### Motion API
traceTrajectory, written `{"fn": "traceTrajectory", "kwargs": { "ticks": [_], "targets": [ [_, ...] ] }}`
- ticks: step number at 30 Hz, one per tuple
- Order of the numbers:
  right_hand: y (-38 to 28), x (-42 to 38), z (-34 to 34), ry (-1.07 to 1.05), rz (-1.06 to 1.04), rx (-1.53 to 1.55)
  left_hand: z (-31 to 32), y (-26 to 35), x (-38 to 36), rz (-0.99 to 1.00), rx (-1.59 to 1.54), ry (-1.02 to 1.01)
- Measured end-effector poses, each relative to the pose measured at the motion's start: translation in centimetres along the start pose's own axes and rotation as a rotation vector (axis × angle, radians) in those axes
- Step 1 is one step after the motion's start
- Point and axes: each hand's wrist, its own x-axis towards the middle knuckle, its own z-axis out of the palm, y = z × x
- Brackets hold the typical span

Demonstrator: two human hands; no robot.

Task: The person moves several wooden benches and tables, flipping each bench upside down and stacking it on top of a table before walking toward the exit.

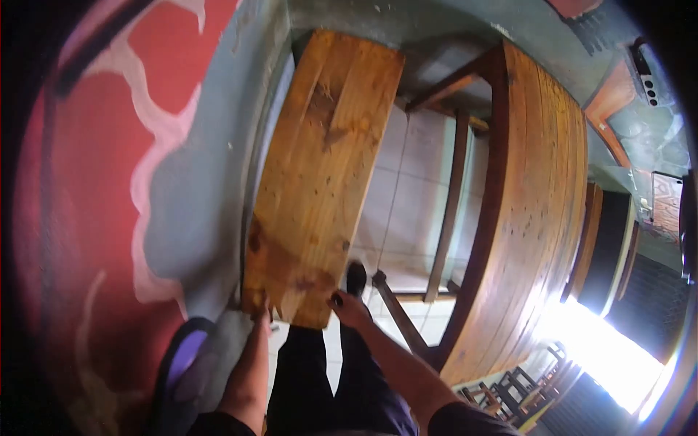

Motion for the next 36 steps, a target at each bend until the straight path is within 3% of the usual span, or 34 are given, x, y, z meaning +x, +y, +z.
{"fn": "traceTrajectory", "kwargs": {
  "ticks": [4, 6, 8, 9, 11, 12, 14, 16, 17, 18, 20, 22, 23, 26, 28, 29, 30, 33, 36],
  "targets": [
    [2.7, 0.4, -3.3, 0.031, -0.131, -0.294, -0.4, 0.0, -1.8, 0.102, -0.138, 0.033],
    [2.5, -0.1, -4.5, 0.093, -0.096, -0.329, -0.8, -1.7, -1.1, 0.153, -0.216, -0.031],
    [2.5, -0.6, -4.8, 0.175, -0.070, -0.366, 0.6, -2.8, -0.8, 0.215, -0.227, 0.038],
    [2.7, -1.0, -4.1, 0.203, -0.009, -0.308, 0.5, -3.9, 2.8, 0.409, -0.033, -0.024],
    [4.3, -1.8, -1.9, 0.289, 0.017, -0.186, 2.7, -3.6, -4.0, 0.325, 0.032, 0.012],
    [5.1, -2.4, -0.9, 0.298, 0.011, -0.160, 3.4, -5.4, -1.4, 0.292, -0.008, -0.026],
    [7.8, -3.0, 1.2, 0.173, -0.010, -0.140, 4.8, -8.3, -3.7, 0.337, -0.119, -0.225],
    [9.6, -3.7, 2.8, 0.090, 0.073, -0.155, 5.4, -10.4, -3.0, 0.254, -0.116, -0.367],
    [10.3, -4.1, 3.8, 0.110, 0.074, -0.221, 5.8, -11.5, -2.7, 0.257, -0.154, -0.374],
    [10.6, -4.2, 4.7, 0.134, 0.075, -0.282, 6.0, -10.7, -4.5, 0.247, -0.070, -0.273],
    [10.2, -4.1, 5.7, 0.092, 0.048, -0.315, 5.7, -10.7, -2.6, 0.671, 0.265, 0.154],
    [9.4, -3.9, 6.1, 0.027, -0.009, -0.300, 5.7, -10.4, -3.3, 0.759, 0.087, 0.151],
    [9.8, -3.7, 6.8, 0.040, -0.048, -0.335, 5.4, -10.6, -3.4, 0.831, 0.118, 0.256],
    [9.6, -2.9, 7.3, 0.067, -0.092, -0.351, 4.5, -9.0, -2.5, 0.889, 0.097, 0.107],
    [8.2, -2.6, 6.7, 0.091, -0.104, -0.329, 3.8, -6.7, -3.9, 0.801, 0.147, 0.092],
    [7.4, -2.7, 6.3, 0.051, -0.037, -0.260, 3.2, -5.5, -5.6, 0.697, 0.165, -0.009],
    [6.7, -2.7, 6.1, 0.008, 0.025, -0.192, 3.0, -5.4, -5.0, 0.711, 0.163, -0.013],
    [6.4, -2.7, 6.0, 0.109, -0.064, -0.172, 3.2, -5.0, -4.1, 0.847, 0.343, 0.021],
    [6.6, -2.8, 5.2, 0.173, -0.123, -0.139, 4.2, -5.2, -3.6, 0.888, 0.193, 0.019]
  ]
}}
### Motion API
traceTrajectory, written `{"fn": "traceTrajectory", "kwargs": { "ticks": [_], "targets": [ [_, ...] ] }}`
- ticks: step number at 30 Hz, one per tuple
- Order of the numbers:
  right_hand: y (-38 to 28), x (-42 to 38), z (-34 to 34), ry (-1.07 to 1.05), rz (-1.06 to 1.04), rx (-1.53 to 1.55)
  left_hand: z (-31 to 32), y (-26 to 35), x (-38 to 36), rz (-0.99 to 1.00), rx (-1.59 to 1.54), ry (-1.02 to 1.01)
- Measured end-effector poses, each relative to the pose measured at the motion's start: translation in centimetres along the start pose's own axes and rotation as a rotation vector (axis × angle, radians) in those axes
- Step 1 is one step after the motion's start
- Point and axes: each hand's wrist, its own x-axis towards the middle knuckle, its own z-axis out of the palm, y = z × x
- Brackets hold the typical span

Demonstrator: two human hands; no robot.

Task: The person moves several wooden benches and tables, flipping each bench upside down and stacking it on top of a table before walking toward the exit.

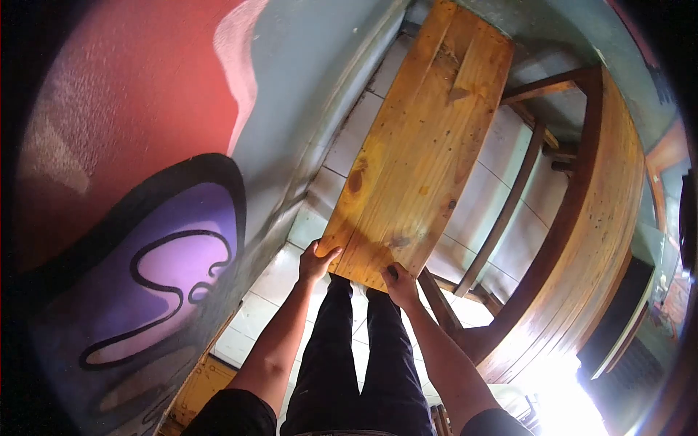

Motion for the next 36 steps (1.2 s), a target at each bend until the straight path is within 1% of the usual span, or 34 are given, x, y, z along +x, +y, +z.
{"fn": "traceTrajectory", "kwargs": {
  "ticks": [1, 2, 3, 4, 5, 6, 8, 9, 10, 12, 13, 14, 15, 16, 18, 19, 20, 21, 22, 24, 25, 26, 27, 28, 29, 30, 31, 33, 35, 36],
  "targets": [
    [0.3, -0.1, -0.2, -0.013, 0.052, 0.032, 0.3, -0.4, -0.2, 0.023, -0.106, 0.018],
    [0.6, -0.4, -0.4, -0.031, 0.107, 0.065, 0.4, -0.9, -0.4, 0.026, -0.099, 0.004],
    [0.8, -0.6, -0.5, -0.023, 0.118, 0.072, 0.5, -1.3, -0.7, 0.078, -0.002, 0.061],
    [0.8, -0.6, -0.4, -0.011, 0.228, 0.128, 0.6, -2.1, -0.8, 0.134, 0.096, 0.117],
    [0.9, -0.8, -0.3, 0.003, 0.340, 0.185, 0.8, -2.9, -1.1, 0.120, 0.083, 0.130],
    [1.1, -1.1, -0.1, 0.015, 0.350, 0.195, 1.4, -3.7, -1.4, 0.128, 0.090, 0.114],
    [1.9, -1.7, 0.5, 0.072, 0.286, 0.287, 2.2, -4.3, -2.1, -0.695, -0.125, 0.268],
    [2.5, -2.0, 1.1, 0.103, 0.211, 0.318, 1.2, -1.4, -3.9, -0.798, -0.525, -0.083],
    [1.7, -2.6, 0.8, 0.120, 0.221, 0.332, 1.8, -1.0, -4.8, -0.726, -0.848, -0.212],
    [-0.4, -4.2, 0.0, 0.036, 0.443, 0.628, 3.0, -1.6, -4.3, -0.587, -1.016, -0.183],
    [-1.8, -5.4, -0.6, 0.028, 0.519, 0.862, 2.9, -1.8, -4.2, -0.585, -0.990, -0.210],
    [-2.7, -7.0, -1.4, 0.003, 0.511, 1.036, 2.7, -2.2, -4.4, -0.621, -0.966, -0.149],
    [-4.2, -8.8, -2.4, -0.009, 0.501, 1.099, 2.9, -2.0, -4.5, -0.657, -0.948, -0.088],
    [-5.6, -10.7, -3.7, -0.018, 0.488, 1.158, 2.4, 0.2, -5.5, -0.592, -0.915, -0.112],
    [-7.9, -15.0, -6.7, 0.005, 0.324, 1.202, 1.7, -0.9, -4.9, -0.573, -0.875, -0.062],
    [-7.8, -16.8, -7.4, 0.007, 0.444, 1.391, 0.9, -0.6, -4.8, -0.559, -0.817, -0.093],
    [-7.6, -18.5, -8.1, 0.034, 0.436, 1.411, -0.1, -0.2, -4.9, -0.545, -0.758, -0.118],
    [-7.7, -20.4, -8.5, 0.074, 0.418, 1.420, -1.5, 0.4, -4.6, -0.598, -0.684, -0.169],
    [-7.8, -22.5, -9.0, 0.109, 0.403, 1.429, -2.9, 2.2, -5.4, -0.510, -0.538, -0.245],
    [-7.8, -26.5, -10.8, 0.179, 0.402, 1.467, -5.1, 7.3, -6.3, -0.248, -0.171, -0.510],
    [-7.7, -28.2, -11.8, 0.196, 0.424, 1.500, -5.8, 10.3, -6.6, -0.179, -0.073, -0.608],
    [-7.6, -29.9, -12.7, 0.217, 0.441, 1.541, -6.2, 13.5, -7.0, -0.180, -0.045, -0.627],
    [-7.0, -31.7, -13.3, 0.264, 0.403, 1.518, -6.2, 16.4, -7.7, -0.136, 0.054, -0.627],
    [-6.3, -33.1, -13.7, 0.327, 0.362, 1.554, -6.1, 18.9, -7.9, -0.085, 0.151, -0.622],
    [-5.5, -35.1, -14.3, 0.364, 0.355, 1.505, -6.1, 21.1, -8.6, -0.032, 0.184, -0.661],
    [-4.8, -37.1, -15.1, 0.400, 0.352, 1.450, -5.7, 23.2, -9.3, 0.064, 0.280, -0.661],
    [-4.1, -39.1, -16.1, 0.444, 0.394, 1.451, -4.6, 25.3, -10.3, 0.165, 0.365, -0.655],
    [-2.7, -43.0, -17.2, 0.568, 0.370, 1.483, -2.4, 29.3, -13.4, 0.254, 0.389, -0.664],
    [-0.2, -46.6, -17.0, 0.677, 0.376, 1.509, 0.7, 31.7, -16.0, 0.320, 0.401, -0.683],
    [1.2, -48.7, -16.6, 0.696, 0.360, 1.517, 2.7, 32.4, -17.9, 0.371, 0.397, -0.699]
  ]
}}
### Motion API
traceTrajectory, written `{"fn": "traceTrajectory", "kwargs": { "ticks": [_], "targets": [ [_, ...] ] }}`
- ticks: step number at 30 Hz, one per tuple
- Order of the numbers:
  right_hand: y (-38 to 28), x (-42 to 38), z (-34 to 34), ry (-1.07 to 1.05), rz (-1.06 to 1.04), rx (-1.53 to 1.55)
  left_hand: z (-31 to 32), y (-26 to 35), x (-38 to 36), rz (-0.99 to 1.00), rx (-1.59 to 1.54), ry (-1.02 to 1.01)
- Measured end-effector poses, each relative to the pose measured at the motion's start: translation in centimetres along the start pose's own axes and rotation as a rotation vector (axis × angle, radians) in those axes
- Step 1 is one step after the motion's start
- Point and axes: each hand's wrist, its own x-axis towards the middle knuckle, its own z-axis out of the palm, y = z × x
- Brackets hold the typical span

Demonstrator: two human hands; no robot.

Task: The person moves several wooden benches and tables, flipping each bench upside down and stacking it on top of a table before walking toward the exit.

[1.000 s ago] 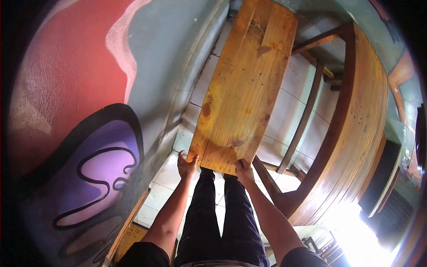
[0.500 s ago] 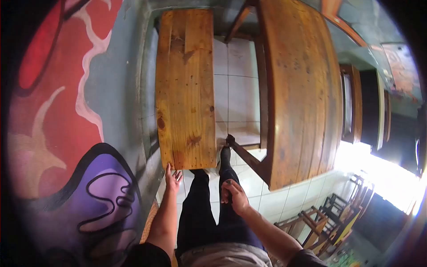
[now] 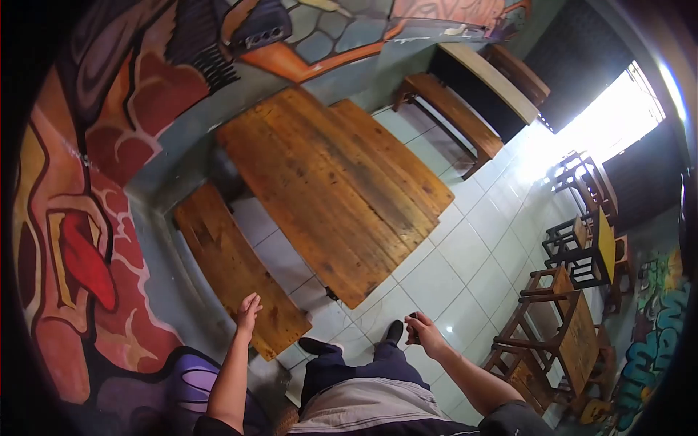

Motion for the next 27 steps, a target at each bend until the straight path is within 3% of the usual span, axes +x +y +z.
{"fn": "traceTrajectory", "kwargs": {
  "ticks": [3, 8, 10, 11, 13, 17, 20, 21, 25, 27],
  "targets": [
    [0.5, -1.5, -7.1, 0.104, 0.014, 0.059, 7.3, 4.5, -0.8, 0.065, -0.031, -0.084],
    [2.8, -2.9, -17.5, 0.168, 0.028, 0.111, 20.3, 1.5, -0.2, -0.152, 0.045, -0.131],
    [3.0, -3.1, -21.1, 0.209, 0.022, 0.185, 24.8, 0.4, -0.6, -0.434, -0.057, 0.135],
    [3.1, -3.2, -22.8, 0.241, 0.022, 0.187, 26.4, 0.0, -1.3, -0.453, -0.031, 0.140],
    [3.0, -3.0, -26.2, 0.290, 0.021, 0.223, 29.5, 0.2, -2.1, -0.507, -0.303, 0.192],
    [2.3, -1.7, -30.4, 0.334, 0.001, 0.252, 30.5, -0.1, 0.8, -0.526, -0.376, 0.394],
    [0.2, 0.2, -30.2, 0.351, -0.029, 0.123, 28.3, -1.0, 2.2, -0.582, -0.302, 0.294],
    [0.0, 1.2, -29.9, 0.325, -0.056, 0.077, 28.1, -0.9, 2.3, -0.660, -0.286, 0.425],
    [-2.1, 1.8, -28.1, 0.156, -0.074, 0.046, 27.5, -1.8, 0.6, -0.535, -0.315, 0.412],
    [-1.9, 1.5, -28.0, 0.131, -0.053, 0.015, 27.2, -2.5, 0.2, -0.590, -0.275, 0.435]
  ]
}}
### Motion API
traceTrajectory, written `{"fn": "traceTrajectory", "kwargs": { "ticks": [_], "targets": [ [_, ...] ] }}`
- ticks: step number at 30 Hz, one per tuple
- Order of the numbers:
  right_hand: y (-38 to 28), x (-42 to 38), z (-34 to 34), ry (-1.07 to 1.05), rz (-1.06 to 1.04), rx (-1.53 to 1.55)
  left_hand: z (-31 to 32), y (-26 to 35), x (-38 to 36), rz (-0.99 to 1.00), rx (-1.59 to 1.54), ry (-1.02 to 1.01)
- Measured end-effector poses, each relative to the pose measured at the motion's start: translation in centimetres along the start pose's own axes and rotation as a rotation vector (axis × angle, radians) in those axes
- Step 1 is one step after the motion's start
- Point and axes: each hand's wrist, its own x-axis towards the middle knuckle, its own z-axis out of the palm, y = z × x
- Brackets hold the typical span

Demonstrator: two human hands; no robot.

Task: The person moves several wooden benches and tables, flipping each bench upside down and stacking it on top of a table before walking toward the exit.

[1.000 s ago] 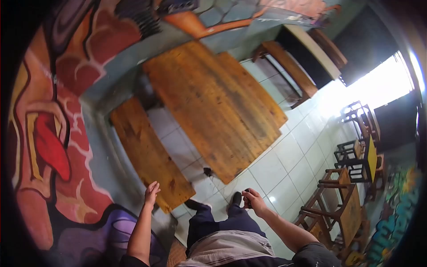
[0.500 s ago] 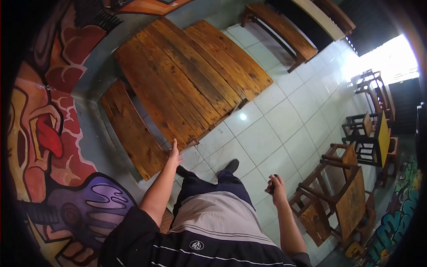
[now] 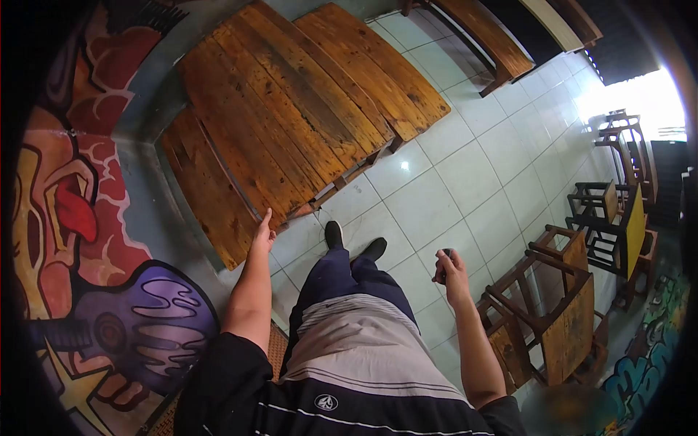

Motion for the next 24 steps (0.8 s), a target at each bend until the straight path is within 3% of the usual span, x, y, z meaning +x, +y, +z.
{"fn": "traceTrajectory", "kwargs": {
  "ticks": [2, 4, 6, 11, 16, 17, 19, 20, 21, 23, 24],
  "targets": [
    [0.8, -0.3, 0.0, -0.024, 0.001, -0.024, -1.1, -0.3, 1.0, -0.025, 0.037, 0.029],
    [1.3, -0.1, -0.1, 0.036, 0.094, -0.106, -2.4, -0.9, 2.0, 0.070, -0.140, -0.168],
    [1.0, 0.3, 0.2, 0.065, 0.080, -0.110, -3.2, -0.2, 2.3, 0.053, -0.125, -0.189],
    [0.8, 0.7, 2.5, 0.144, 0.081, -0.091, -6.1, -0.2, 4.3, -0.085, 0.014, -0.158],
    [-1.0, 1.2, 5.0, 0.056, -0.004, -0.086, -6.6, -1.6, 5.6, -0.047, 0.069, -0.185],
    [-1.1, 1.0, 5.4, 0.066, -0.010, -0.074, -6.6, -1.8, 5.9, 0.034, 0.084, -0.059],
    [-1.8, 0.5, 4.7, 0.032, -0.050, -0.169, -6.8, -1.0, 5.2, -0.028, 0.056, -0.090],
    [-1.8, 0.1, 4.0, 0.024, -0.050, -0.146, -7.1, -2.5, 8.9, 0.378, -0.130, -0.120],
    [-1.6, -0.2, 2.9, 0.043, -0.047, -0.139, -9.2, -3.3, 13.5, 0.227, -0.144, -0.181],
    [-0.8, -0.7, 0.8, 0.103, -0.002, -0.070, -9.0, 2.1, 3.1, -0.071, 0.182, 0.114],
    [0.3, -0.5, -0.5, 0.150, 0.029, -0.024, -9.5, 2.9, 3.4, -0.113, 0.273, 0.134]
  ]
}}
